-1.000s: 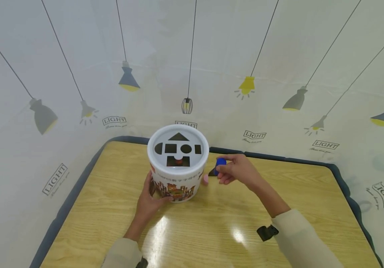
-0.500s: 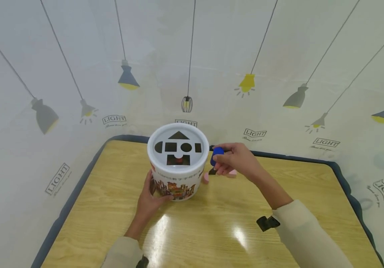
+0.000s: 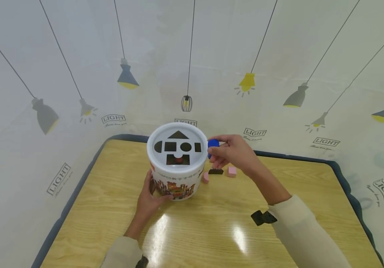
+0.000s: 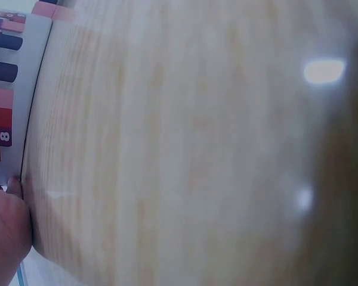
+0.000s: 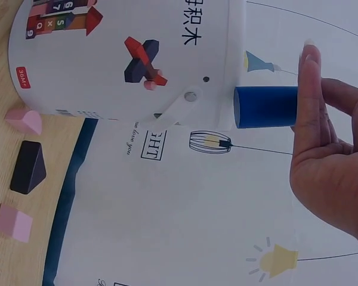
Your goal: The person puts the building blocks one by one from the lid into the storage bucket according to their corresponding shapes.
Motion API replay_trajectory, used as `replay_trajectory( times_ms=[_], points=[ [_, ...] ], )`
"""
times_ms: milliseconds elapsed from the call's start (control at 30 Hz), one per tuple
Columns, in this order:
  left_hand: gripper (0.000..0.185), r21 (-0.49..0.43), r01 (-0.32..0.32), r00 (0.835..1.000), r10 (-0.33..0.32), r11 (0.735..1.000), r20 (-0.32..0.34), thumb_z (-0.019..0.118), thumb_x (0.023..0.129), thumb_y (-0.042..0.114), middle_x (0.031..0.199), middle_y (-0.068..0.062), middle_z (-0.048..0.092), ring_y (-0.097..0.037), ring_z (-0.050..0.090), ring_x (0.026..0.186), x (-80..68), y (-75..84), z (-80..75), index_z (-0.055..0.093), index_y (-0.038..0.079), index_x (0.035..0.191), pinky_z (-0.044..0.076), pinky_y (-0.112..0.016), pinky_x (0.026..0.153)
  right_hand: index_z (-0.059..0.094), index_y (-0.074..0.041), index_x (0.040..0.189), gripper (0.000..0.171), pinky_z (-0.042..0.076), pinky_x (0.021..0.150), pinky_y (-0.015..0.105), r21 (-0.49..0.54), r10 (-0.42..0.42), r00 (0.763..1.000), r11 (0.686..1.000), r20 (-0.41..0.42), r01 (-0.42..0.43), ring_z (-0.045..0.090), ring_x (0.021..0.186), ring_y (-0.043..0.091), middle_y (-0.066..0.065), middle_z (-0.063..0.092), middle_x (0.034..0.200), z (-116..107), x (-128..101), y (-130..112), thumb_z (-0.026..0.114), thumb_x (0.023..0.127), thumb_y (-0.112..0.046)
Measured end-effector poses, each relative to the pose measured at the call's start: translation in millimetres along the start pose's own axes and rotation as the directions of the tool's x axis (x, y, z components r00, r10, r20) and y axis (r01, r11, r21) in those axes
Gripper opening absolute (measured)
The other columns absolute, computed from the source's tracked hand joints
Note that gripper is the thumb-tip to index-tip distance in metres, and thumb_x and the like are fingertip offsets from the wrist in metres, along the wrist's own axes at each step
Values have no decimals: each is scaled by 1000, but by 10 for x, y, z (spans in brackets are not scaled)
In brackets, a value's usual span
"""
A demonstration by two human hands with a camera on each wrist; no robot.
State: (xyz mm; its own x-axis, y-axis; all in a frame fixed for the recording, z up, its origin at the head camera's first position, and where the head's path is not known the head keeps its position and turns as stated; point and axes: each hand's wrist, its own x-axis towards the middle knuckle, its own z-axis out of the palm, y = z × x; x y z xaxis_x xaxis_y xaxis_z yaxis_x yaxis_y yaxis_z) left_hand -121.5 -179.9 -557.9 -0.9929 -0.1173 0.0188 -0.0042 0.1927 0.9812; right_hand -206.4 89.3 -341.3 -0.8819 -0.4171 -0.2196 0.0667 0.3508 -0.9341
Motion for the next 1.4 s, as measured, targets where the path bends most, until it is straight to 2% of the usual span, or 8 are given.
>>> replay_trajectory(
  times_ms=[100,367,467,633,700,967,1133,1400],
  points=[
    [117,4,8,1000,-8,1000,4,89,68,12,157,-10,31,-29,31,144,-19,69,-11,14,25,157,28,-39,120,58,-1,129,41,64,70,46,11,-5,1000,1000,-1,5,70,64,25,16,69,77,11,13,-32,68,92,-17],
    [118,-3,-5,1000,5,1000,6,89,68,11,156,-13,32,-30,31,143,-15,45,-15,13,24,157,28,-40,120,55,2,132,45,64,69,43,100,-13,1000,995,15,11,70,63,21,15,70,77,120,106,-78,68,92,-14],
    [119,-21,-15,1000,15,1000,4,89,67,11,156,-13,31,-31,31,143,7,-49,-3,13,26,157,27,-40,121,53,2,134,47,64,69,41,115,-21,1000,993,18,19,70,63,21,15,70,78,157,168,-80,67,92,-14],
    [122,-22,-26,1000,25,999,-18,92,64,16,156,-6,34,-26,32,143,71,-272,22,14,38,155,27,-36,121,53,1,134,47,64,68,40,106,-36,999,994,23,33,70,64,22,17,71,80,214,260,-90,67,93,-16],
    [122,-10,-30,999,30,1000,-27,92,63,20,155,-4,35,-24,33,143,80,-304,23,14,42,154,29,-35,120,54,1,133,45,64,68,40,113,-39,999,993,31,36,70,64,22,17,71,79,237,292,-91,67,93,-15],
    [120,-1,-23,999,23,1000,-28,92,63,25,155,-4,35,-24,34,142,74,-298,21,15,44,153,29,-36,120,58,-1,126,36,64,66,39,152,-52,997,987,60,43,69,62,22,15,70,77,327,413,-65,66,94,-14],
    [119,-7,-34,999,34,999,-23,91,65,24,156,-6,34,-27,33,143,76,-295,12,14,41,154,28,-38,121,58,-4,128,38,64,66,40,143,-61,996,988,70,51,70,63,22,16,70,78,378,468,-80,66,94,-17],
    [121,11,-28,999,28,1000,-31,92,63,27,156,-3,34,-25,34,142,78,-289,22,13,45,153,29,-37,120,58,-3,127,37,64,63,40,156,-58,996,987,67,47,69,61,23,16,70,78,430,550,-94,66,93,-16]
  ],
)
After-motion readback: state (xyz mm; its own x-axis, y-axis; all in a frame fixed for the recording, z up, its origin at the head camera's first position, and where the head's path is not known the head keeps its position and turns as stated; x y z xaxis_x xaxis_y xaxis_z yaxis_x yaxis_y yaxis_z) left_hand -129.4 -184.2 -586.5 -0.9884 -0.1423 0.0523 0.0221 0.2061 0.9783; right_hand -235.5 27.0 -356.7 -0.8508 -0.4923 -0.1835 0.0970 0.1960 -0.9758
